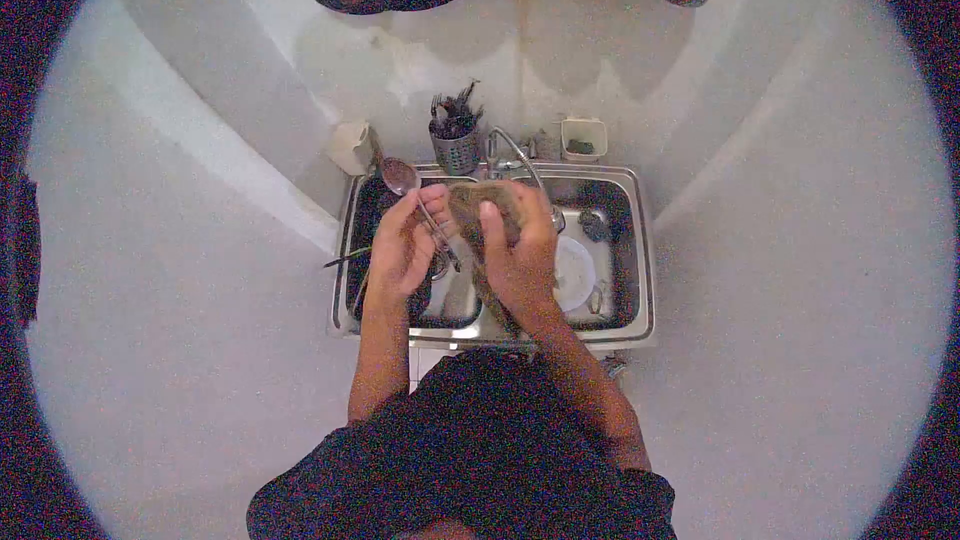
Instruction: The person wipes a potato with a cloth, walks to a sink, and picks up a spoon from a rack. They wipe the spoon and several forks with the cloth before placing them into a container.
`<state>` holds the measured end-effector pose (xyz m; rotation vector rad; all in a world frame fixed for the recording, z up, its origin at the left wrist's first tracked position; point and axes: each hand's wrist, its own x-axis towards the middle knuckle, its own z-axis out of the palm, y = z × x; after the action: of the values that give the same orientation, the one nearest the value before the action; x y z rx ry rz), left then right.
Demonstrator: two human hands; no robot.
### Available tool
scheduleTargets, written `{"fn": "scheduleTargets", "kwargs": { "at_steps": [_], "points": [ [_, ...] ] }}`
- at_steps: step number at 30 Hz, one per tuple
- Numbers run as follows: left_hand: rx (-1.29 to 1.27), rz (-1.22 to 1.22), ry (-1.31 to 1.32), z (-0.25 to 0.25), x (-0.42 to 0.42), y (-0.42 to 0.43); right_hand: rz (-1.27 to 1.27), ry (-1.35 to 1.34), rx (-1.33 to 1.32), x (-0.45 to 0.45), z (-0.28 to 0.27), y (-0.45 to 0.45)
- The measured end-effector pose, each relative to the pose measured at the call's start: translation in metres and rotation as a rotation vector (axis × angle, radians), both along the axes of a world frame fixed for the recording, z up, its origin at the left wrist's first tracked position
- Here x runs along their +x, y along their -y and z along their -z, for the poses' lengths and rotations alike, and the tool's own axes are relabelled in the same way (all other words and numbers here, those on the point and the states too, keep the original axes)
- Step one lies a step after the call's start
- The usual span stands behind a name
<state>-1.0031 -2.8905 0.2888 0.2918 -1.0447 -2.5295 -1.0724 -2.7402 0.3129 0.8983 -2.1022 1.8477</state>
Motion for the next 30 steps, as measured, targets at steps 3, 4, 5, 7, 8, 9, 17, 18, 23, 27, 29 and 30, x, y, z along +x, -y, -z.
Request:
{"fn": "scheduleTargets", "kwargs": {
  "at_steps": [3,4,5,7,8,9,17,18,23,27,29,30],
  "points": [
    [0.065,0.088,-0.069,0.004,0.0,-0.003,0.019,-0.194,0.079,0.001,-0.001,0.012],
    [0.066,0.137,-0.051,0.0,0.003,-0.006,-0.02,-0.226,0.13,0.003,0.0,0.016],
    [0.079,0.113,-0.057,-0.007,0.003,-0.011,-0.059,-0.26,0.179,0.004,0.002,0.019],
    [0.108,0.058,-0.07,-0.017,0.004,-0.019,-0.078,-0.341,0.258,0.007,0.013,0.029],
    [0.133,0.086,-0.092,-0.015,0.005,-0.014,-0.093,-0.367,0.309,0.008,0.013,0.031],
    [0.158,0.113,-0.115,-0.011,0.005,-0.007,-0.111,-0.393,0.359,0.01,0.012,0.032],
    [0.141,-0.038,-0.098,0.006,0.004,0.012,-0.321,-0.417,0.44,0.021,0.028,0.028],
    [0.103,-0.067,-0.086,0.008,0.005,0.014,-0.341,-0.401,0.409,0.022,0.03,0.026],
    [0.018,-0.282,-0.113,0.019,0.006,0.032,-0.408,-0.354,0.598,0.024,0.044,0.01],
    [-0.063,-0.415,-0.076,-0.008,0.011,0.034,-0.38,-0.236,0.56,0.013,0.06,0.002],
    [-0.116,-0.38,-0.108,-0.009,0.014,0.035,-0.303,-0.138,0.364,-0.006,0.066,-0.002],
    [-0.089,-0.327,-0.098,-0.009,0.015,0.036,-0.259,-0.085,0.273,-0.011,0.064,0.001]
  ]
}}
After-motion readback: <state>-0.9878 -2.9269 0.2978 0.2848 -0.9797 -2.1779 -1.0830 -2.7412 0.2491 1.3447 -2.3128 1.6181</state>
